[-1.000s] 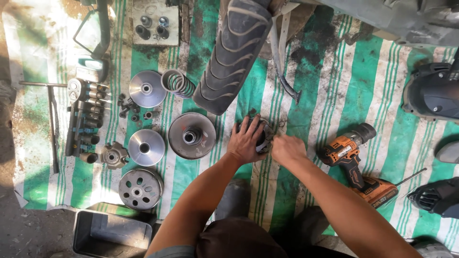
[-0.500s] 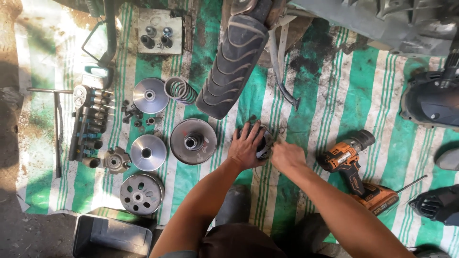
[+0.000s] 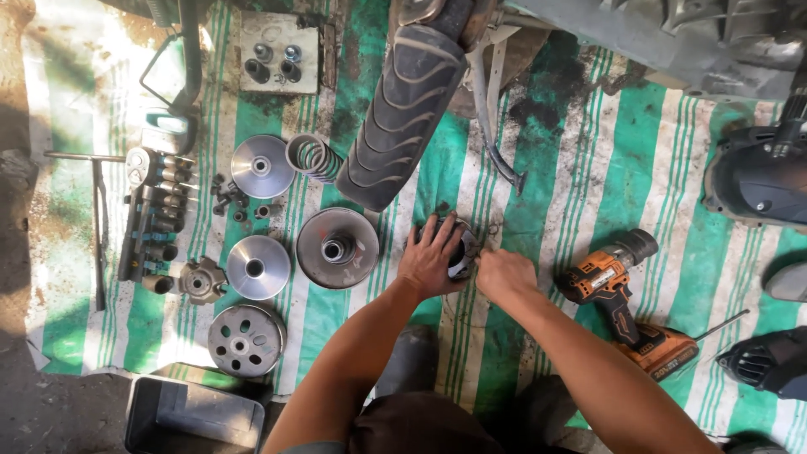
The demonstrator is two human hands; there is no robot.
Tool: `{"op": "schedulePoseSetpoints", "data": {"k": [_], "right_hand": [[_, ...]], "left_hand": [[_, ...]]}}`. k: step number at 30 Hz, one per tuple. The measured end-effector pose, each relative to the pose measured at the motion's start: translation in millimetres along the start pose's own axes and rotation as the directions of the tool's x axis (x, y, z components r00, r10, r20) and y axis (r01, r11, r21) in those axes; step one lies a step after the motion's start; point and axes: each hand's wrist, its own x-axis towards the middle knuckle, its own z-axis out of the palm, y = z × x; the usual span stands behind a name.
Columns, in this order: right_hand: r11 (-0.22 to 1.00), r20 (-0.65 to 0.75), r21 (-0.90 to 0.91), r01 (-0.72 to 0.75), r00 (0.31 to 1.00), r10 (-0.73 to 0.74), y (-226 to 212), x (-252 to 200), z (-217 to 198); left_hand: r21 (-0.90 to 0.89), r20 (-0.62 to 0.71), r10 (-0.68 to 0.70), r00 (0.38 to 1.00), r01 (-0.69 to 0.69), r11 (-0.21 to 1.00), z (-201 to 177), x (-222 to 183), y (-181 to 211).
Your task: Disassembling and inspecting a motorcycle clutch assembly to check for wear and remove internal pins.
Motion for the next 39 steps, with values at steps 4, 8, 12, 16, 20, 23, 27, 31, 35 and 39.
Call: {"op": "schedulePoseSetpoints", "data": {"k": [4,8,12,16,20,23,27,31,35,39], "right_hand": [[0.998,-0.049,-0.048,0.034,0.998,-0.036,13,-5,17],[0.982,-0.28,0.054,0.181,0.947,-0.159,31,-7,38],[0.983,-0.194,0.156,0.098,0.979,-0.066,28,-8,27],[0.987,-0.237,0.157,-0.045,0.968,0.081,49,-11,24],[0.961,-0.179,0.227,-0.159,0.963,0.202,46,-25,24],[0.945,-0.152,0.246,-0.217,0.954,0.258,34,-38,27],[0.908,0.016,0.338,-0.249,0.966,0.259,0,-61,-4],[0.882,0.074,0.348,-0.317,0.948,0.311,-5,-56,-4],[0.859,-0.033,0.406,-0.311,0.935,0.354,1,-57,17],[0.829,-0.097,0.498,-0.253,0.934,0.343,-8,-72,21]], "left_hand": [[-0.008,0.006,0.0,1.0,0.0,1.0,-3,1,0],[-0.043,0.07,-0.016,0.997,0.019,0.999,-6,3,1],[-0.06,0.182,-0.015,0.983,0.027,0.998,-12,2,-1],[-0.012,0.342,-0.011,0.94,0.016,1.0,-31,7,-5],[0.087,0.488,-0.085,0.869,0.048,0.995,-34,15,5],[0.112,0.452,-0.104,0.886,0.059,0.992,-13,10,4],[0.092,0.524,-0.058,0.849,0.012,0.996,-22,16,-15],[0.13,0.539,-0.126,0.833,0.066,0.989,-38,11,1],[0.215,0.497,-0.378,0.781,0.311,0.926,-25,13,13],[0.179,0.575,-0.252,0.778,0.181,0.967,-70,25,0]]}}
